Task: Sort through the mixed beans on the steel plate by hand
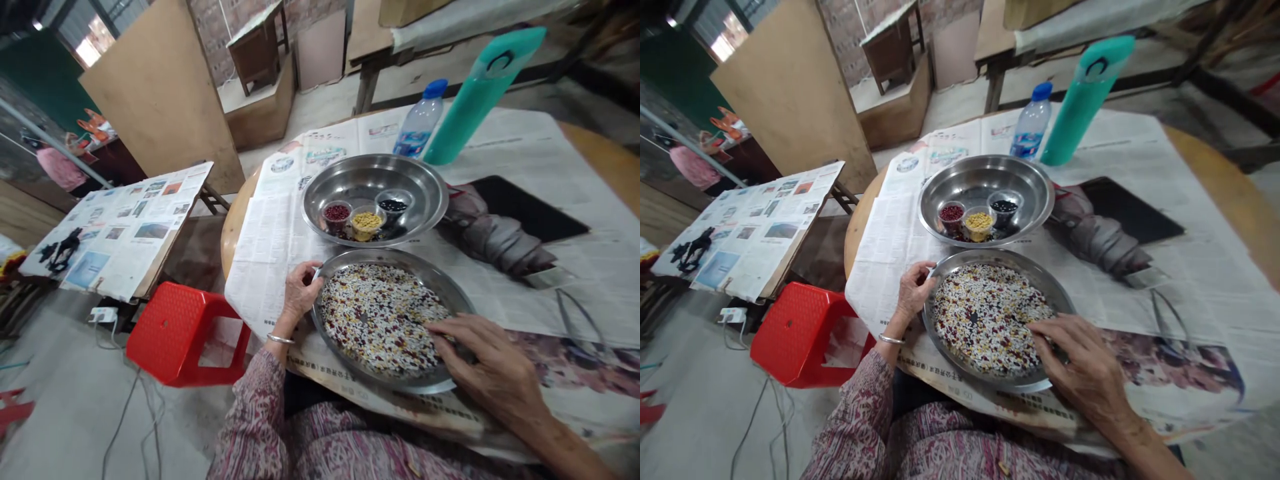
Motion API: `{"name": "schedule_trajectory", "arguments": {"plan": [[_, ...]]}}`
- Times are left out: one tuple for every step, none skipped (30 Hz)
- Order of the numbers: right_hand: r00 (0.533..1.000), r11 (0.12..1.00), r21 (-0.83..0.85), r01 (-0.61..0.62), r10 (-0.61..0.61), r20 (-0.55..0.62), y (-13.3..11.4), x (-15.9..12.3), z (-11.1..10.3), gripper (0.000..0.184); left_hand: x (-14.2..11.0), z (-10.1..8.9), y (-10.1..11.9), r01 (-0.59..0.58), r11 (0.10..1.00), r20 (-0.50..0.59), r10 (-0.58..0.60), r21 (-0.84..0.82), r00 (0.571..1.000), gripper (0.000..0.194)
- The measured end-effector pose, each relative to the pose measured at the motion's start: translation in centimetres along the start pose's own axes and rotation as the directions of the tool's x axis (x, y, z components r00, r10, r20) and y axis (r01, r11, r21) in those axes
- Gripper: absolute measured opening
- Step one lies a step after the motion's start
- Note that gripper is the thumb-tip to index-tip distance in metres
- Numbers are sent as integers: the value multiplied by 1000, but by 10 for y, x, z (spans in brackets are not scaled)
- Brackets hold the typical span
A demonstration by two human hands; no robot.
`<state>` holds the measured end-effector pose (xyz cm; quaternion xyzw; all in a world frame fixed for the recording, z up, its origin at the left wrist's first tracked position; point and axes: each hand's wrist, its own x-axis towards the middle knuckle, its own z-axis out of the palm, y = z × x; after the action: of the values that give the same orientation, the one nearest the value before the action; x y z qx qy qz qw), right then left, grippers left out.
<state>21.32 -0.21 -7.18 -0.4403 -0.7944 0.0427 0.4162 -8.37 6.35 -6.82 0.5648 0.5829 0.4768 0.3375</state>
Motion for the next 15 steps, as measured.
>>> {"name": "schedule_trajectory", "arguments": {"plan": [[1000,1000,-15,-5,5,-4,0,-1,0,19,0,0,0,-4,1000,0,4,-3,1000,30],[1000,999,-29,-13,12,-9,0,-2,-1,20,0,0,0,-8,1000,1,8,-6,1000,29],[1000,999,-42,-21,21,-7,1,-4,-1,20,0,1,0,-10,1000,2,11,-8,1000,29],[1000,998,-51,-27,27,-6,1,-5,-1,20,0,1,1,-10,1000,5,10,-10,1000,29],[999,998,-55,-32,32,-2,2,-5,-1,20,-1,1,1,-7,1000,8,7,-10,1000,30],[999,998,-55,-34,34,2,2,-6,0,20,-1,1,1,-1,1000,10,2,-9,1000,30],[999,998,-53,-33,33,5,2,-6,0,19,-1,1,2,3,1000,11,-3,-6,1000,30],[1000,998,-52,-30,31,4,2,-7,1,18,-1,1,2,5,1000,10,-5,-2,1000,30],[1000,998,-54,-30,31,2,2,-7,1,18,-1,1,2,4,1000,8,-4,1,1000,29],[999,998,-57,-32,32,2,2,-7,1,17,-1,1,2,0,1000,7,0,4,1000,29],[999,997,-61,-35,36,4,2,-7,2,17,-1,1,1,-6,1000,6,6,5,1000,28],[999,997,-64,-44,44,5,1,-6,2,17,-1,1,1,-11,1000,7,11,3,1000,28],[998,996,-64,-55,55,6,1,-6,3,17,-1,1,1,-17,1000,9,17,-1,1000,28],[998,996,-59,-64,64,6,1,-6,3,17,-1,1,0,-22,1000,11,22,-5,1000,29],[998,997,-49,-59,59,-5,2,-6,4,17,-1,1,0,-25,1000,13,25,-6,1000,29]]}}
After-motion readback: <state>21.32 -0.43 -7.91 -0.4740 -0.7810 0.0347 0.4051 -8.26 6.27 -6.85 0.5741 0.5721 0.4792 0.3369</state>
